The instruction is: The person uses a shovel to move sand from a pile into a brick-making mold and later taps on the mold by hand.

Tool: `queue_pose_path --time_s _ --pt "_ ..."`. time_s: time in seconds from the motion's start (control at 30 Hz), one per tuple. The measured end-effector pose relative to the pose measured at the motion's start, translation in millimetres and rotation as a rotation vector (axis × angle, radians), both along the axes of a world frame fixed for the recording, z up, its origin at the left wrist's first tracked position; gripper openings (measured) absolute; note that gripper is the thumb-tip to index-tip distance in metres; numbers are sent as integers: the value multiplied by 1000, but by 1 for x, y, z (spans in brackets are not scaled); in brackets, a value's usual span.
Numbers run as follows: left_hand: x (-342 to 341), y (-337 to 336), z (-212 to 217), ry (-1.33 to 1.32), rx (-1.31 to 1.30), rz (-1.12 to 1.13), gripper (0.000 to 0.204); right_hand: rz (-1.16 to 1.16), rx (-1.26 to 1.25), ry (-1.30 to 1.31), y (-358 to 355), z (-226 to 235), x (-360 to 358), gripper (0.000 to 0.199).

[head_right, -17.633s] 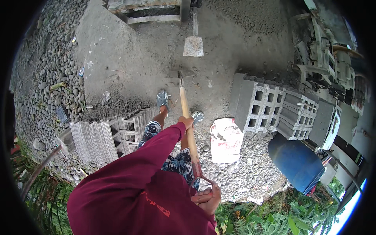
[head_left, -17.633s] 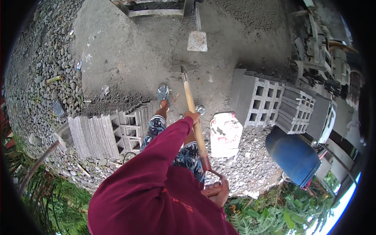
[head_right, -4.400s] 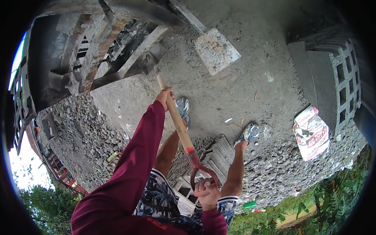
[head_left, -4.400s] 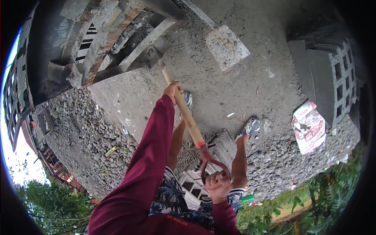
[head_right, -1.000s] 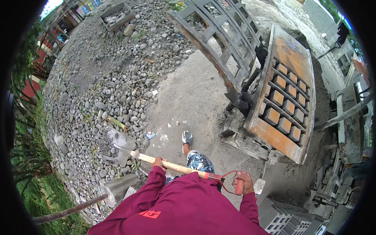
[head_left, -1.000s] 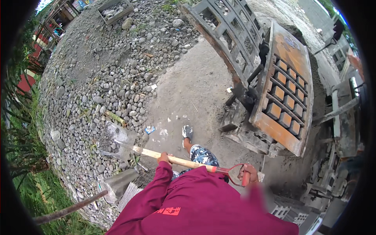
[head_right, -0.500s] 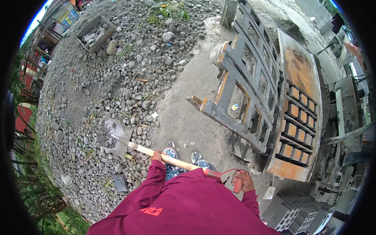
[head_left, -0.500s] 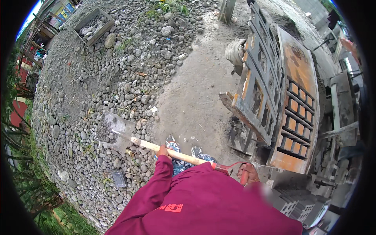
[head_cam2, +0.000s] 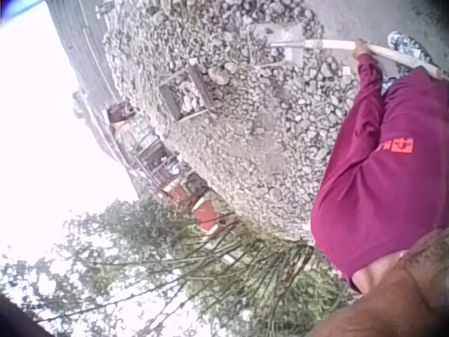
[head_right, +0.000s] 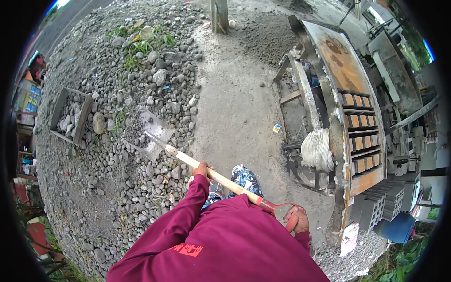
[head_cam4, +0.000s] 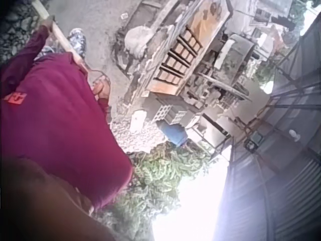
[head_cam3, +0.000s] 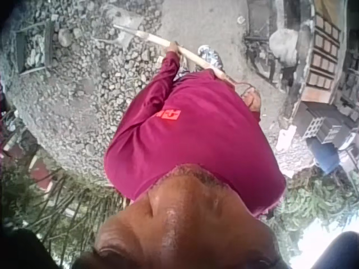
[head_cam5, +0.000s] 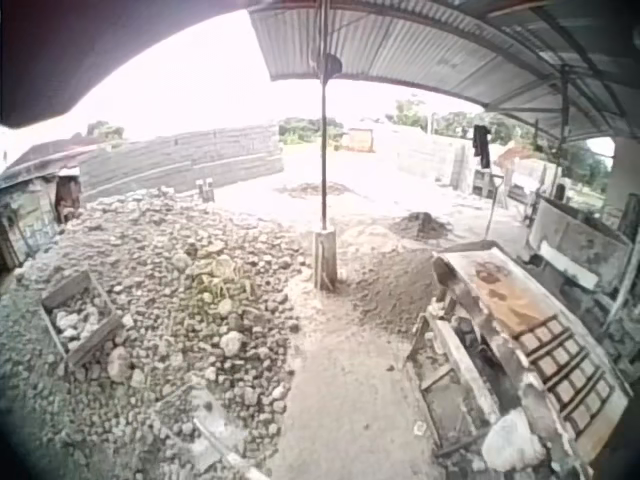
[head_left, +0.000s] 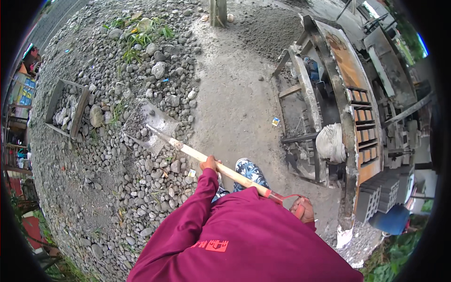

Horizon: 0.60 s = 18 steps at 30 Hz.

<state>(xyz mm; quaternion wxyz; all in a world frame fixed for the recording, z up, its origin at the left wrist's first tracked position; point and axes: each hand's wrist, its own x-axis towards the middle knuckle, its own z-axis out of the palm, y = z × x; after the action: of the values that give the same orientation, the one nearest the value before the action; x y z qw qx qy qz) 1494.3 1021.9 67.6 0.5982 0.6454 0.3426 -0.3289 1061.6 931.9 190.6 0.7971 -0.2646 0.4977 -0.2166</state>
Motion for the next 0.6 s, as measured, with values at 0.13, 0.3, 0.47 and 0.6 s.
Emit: queue_pose_path --time_s 0.13,0.3,0.47,0.6 --pt "48 -77 -9 28 -47 -183 18 -188 -61 10 16 11 52 32" --pt "93 -177 -47 19 -93 -381 17 -446 -141 62 15 -5 125 31" --pt "163 -277 -40 58 9 -640 18 -751 -79 38 -11 3 224 32" --pt "225 -371 -18 50 51 -821 20 -900 -54 101 -70 24 306 31"
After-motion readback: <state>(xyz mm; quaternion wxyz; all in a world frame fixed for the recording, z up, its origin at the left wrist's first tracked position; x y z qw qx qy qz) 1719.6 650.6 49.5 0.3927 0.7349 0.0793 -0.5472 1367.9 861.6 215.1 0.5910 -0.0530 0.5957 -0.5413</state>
